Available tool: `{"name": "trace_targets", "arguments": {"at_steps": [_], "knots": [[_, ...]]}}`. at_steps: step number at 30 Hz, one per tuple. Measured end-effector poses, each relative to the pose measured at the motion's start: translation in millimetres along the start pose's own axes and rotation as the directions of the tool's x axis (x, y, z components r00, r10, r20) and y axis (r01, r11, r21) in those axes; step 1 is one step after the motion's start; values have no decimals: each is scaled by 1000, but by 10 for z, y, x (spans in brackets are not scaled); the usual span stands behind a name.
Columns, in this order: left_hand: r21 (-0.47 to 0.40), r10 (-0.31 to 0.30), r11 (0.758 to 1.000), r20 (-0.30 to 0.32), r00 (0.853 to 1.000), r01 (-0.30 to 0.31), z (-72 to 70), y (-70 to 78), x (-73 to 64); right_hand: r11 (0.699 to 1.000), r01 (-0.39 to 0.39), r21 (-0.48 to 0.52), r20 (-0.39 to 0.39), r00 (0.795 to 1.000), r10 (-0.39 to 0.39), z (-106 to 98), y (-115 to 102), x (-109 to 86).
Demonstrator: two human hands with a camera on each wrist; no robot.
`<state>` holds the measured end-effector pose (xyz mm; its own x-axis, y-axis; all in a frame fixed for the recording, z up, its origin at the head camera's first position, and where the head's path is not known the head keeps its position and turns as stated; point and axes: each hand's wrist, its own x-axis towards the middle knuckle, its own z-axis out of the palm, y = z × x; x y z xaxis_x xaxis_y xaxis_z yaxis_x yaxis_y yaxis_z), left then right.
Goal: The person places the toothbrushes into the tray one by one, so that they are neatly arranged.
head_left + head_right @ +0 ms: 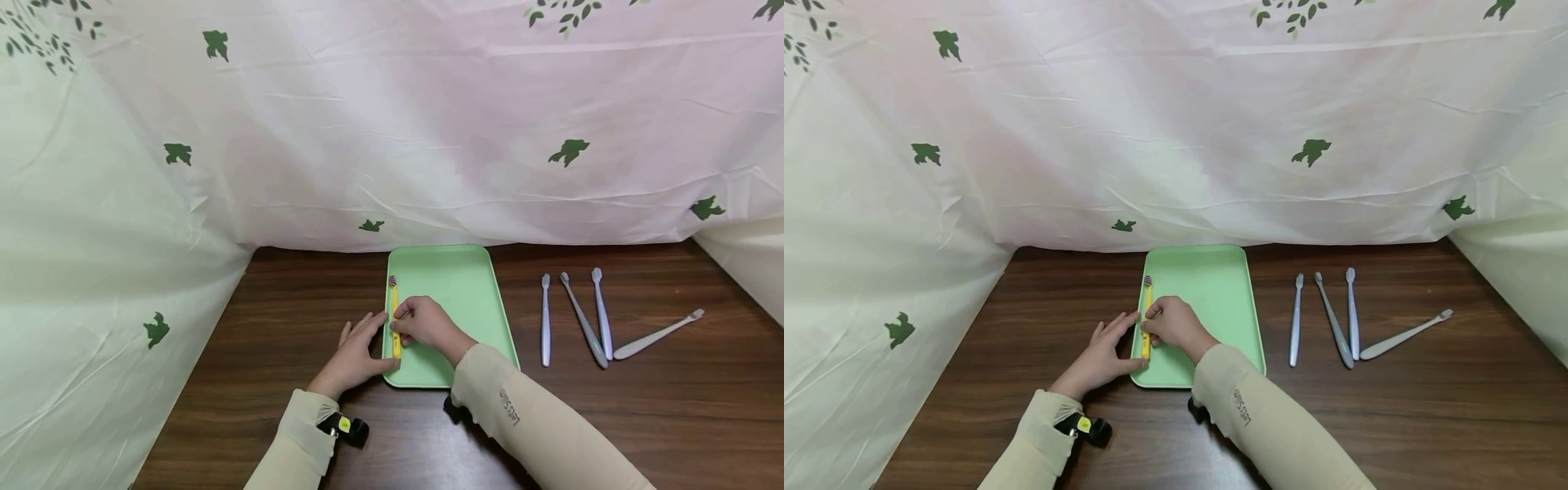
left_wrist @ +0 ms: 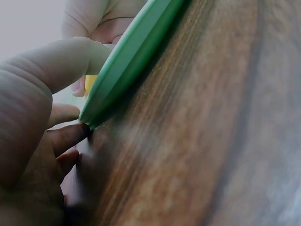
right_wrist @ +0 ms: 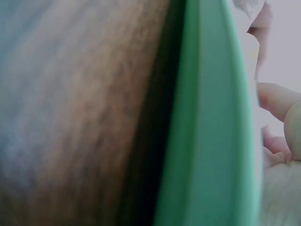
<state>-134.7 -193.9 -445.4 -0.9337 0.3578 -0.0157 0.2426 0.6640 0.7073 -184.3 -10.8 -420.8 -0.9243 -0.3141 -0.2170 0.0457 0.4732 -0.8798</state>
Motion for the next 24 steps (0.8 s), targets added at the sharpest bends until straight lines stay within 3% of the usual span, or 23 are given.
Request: {"name": "trace_targets", "arguments": {"at_steps": [10,24], "knots": [[1,-1,1000,-7,1000,1,-3,4,-10,999,8,-37,-8,1000,-9,28,-29,-32],[-7,5,1000,2,1000,-5,-2,-3,5,1000,18,-7,4,1000,-18,14,27,-29]]}}
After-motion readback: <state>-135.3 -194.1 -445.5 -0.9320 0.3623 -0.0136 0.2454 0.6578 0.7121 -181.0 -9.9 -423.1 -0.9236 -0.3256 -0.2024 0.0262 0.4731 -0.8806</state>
